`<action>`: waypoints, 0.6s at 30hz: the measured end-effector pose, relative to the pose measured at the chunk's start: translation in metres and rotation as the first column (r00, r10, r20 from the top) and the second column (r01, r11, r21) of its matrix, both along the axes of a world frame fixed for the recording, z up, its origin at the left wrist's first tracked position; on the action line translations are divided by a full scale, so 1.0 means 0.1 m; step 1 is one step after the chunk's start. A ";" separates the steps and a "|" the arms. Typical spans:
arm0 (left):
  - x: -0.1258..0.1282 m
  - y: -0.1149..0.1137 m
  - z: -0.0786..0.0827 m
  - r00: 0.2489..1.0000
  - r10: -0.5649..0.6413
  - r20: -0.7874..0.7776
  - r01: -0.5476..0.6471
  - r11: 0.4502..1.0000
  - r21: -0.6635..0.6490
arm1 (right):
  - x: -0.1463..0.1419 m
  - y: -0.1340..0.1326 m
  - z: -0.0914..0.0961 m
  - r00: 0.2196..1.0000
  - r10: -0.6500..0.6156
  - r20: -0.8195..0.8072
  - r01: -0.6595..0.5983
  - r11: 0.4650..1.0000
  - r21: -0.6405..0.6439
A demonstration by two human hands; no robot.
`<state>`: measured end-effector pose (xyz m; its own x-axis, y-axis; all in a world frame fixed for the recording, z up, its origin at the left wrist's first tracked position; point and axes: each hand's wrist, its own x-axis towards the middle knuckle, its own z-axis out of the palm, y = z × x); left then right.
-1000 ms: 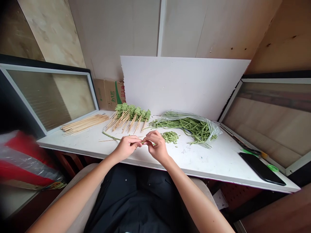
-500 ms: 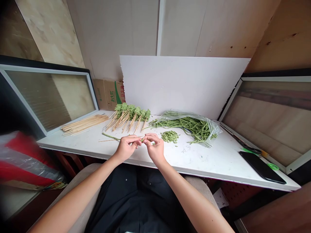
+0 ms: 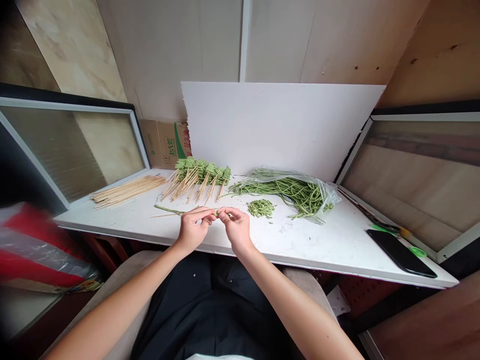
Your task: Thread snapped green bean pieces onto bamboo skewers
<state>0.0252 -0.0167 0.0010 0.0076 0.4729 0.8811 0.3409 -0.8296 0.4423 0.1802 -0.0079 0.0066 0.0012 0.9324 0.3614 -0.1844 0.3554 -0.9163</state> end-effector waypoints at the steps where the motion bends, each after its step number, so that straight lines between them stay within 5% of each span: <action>1: 0.00 0.01 -0.01 1.000 -0.003 0.007 0.003 1.000 -0.007 | -0.01 -0.01 0.00 0.999 0.025 -0.040 -0.026 0.999 -0.046; 9: 0.02 0.01 -0.06 0.999 0.042 -0.023 -0.045 0.989 -0.138 | -0.03 0.07 -0.06 0.994 -0.008 -0.108 -0.007 0.990 -0.138; 14: -0.09 0.09 -0.08 0.999 0.044 0.025 -0.037 0.977 -0.212 | 0.37 0.42 0.01 0.967 -0.233 -0.103 0.208 0.956 -0.207; 18: -0.19 0.16 -0.08 0.998 -0.056 0.007 0.055 0.940 -0.337 | 0.67 0.61 0.11 0.973 -0.225 -0.050 0.212 0.959 -0.186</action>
<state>0.0061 -0.0004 -0.0071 0.0449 0.7409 0.6701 0.2999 -0.6498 0.6984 0.2473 0.0533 0.0178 0.2318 0.9558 0.1809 -0.1864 0.2261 -0.9561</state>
